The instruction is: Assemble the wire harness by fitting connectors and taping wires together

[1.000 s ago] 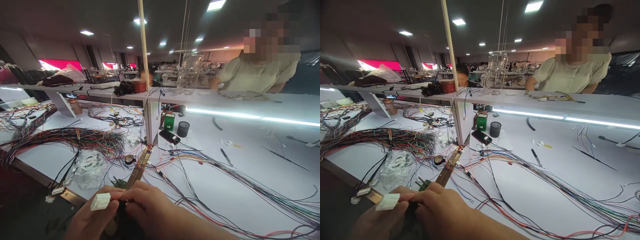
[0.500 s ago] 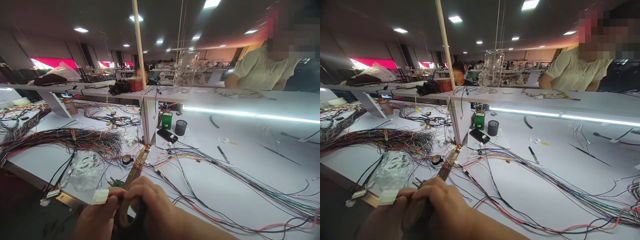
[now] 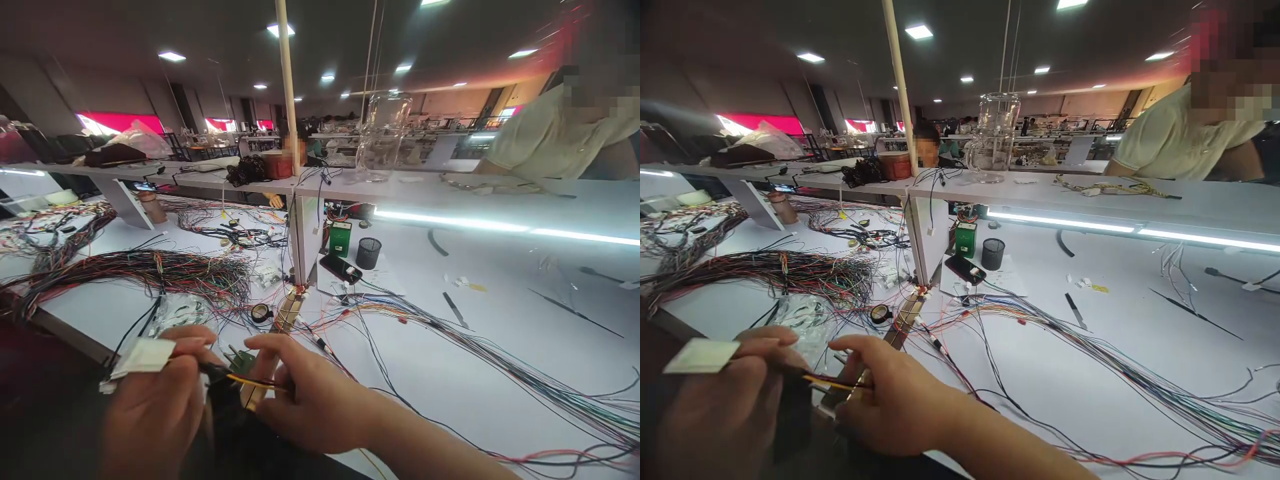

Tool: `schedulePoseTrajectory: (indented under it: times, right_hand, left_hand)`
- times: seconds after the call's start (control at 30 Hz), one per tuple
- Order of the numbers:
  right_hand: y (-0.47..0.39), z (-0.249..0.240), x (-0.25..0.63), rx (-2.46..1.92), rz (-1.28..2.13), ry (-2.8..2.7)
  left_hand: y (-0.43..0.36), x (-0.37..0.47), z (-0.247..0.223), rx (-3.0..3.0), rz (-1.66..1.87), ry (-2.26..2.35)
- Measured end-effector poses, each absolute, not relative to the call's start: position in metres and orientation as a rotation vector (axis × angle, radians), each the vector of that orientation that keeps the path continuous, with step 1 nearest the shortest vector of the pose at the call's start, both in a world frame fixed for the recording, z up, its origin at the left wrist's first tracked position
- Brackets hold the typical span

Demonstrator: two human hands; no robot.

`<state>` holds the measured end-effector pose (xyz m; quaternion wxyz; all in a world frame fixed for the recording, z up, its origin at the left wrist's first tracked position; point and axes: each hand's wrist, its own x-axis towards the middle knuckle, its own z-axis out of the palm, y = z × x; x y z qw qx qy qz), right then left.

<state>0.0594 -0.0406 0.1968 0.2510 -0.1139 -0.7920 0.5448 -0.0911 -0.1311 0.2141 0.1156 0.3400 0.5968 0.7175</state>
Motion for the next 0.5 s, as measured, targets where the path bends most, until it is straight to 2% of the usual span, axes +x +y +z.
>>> schedulePoseTrajectory:
  times: [0.1, 0.17, 0.23, 0.4, 0.5]
  right_hand:
    - [-0.05, 0.202, 0.052, -0.293, 0.931, -2.27]
    - [-0.053, 0.198, 0.049, -0.241, 0.768, -2.263]
    - [-0.053, 0.19, 0.049, -0.227, 0.916, -2.086]
    - [-0.051, 0.177, 0.047, -0.556, 1.785, -1.492]
    - [-0.049, 0.178, 0.044, -0.638, 1.857, -1.4]
  left_hand:
    - [-0.123, -0.084, 0.215, 0.882, 2.103, 1.587]
    - [-0.118, -0.083, 0.212, 0.718, 2.073, 1.483]
    - [-0.114, -0.086, 0.207, 0.633, 2.098, 1.388]
    - [-0.102, -0.083, 0.185, 0.598, 2.164, 1.122]
    - [-0.097, -0.071, 0.172, 0.56, 1.998, 1.075]
